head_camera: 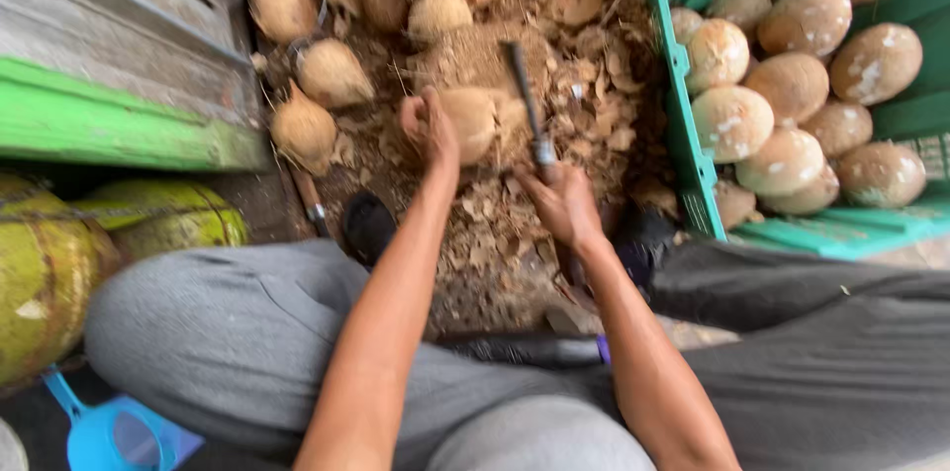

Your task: The person uses a machete to peel the husk off a coconut while sitting on the ground. They rotate the coconut repeatedly and strike it against a wooden block to remove the outer layer, then place the peeled coconut into a green crate.

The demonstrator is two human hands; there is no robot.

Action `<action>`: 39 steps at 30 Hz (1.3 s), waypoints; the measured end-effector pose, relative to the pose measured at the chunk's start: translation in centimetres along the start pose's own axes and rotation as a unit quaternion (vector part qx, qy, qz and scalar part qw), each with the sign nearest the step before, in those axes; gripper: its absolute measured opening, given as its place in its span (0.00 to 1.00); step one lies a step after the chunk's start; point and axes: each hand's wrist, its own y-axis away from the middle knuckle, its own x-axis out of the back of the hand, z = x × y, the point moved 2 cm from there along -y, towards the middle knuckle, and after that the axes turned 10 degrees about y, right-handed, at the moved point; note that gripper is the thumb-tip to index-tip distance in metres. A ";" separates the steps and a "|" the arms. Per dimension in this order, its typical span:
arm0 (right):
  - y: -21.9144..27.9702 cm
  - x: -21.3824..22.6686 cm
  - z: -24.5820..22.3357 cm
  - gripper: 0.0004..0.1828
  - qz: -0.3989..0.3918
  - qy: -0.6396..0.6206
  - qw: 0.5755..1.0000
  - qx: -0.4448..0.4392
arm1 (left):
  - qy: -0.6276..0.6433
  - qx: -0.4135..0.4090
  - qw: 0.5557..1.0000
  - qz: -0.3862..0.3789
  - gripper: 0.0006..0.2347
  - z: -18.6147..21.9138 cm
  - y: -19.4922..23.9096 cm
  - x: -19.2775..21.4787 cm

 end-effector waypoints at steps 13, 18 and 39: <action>-3.7 -7.3 4.7 0.18 -0.050 -0.003 0.998 -0.042 | 0.036 -0.101 0.992 -0.066 0.12 1.0 -1.4 -0.7; -1.3 -5.7 3.2 0.05 -0.016 0.033 0.998 0.054 | -0.119 0.144 0.980 0.063 0.21 2.0 -0.5 0.1; -0.6 -2.5 1.3 0.16 -0.044 0.015 0.999 -0.019 | -0.079 0.014 0.996 0.038 0.19 -1.0 -2.0 -0.4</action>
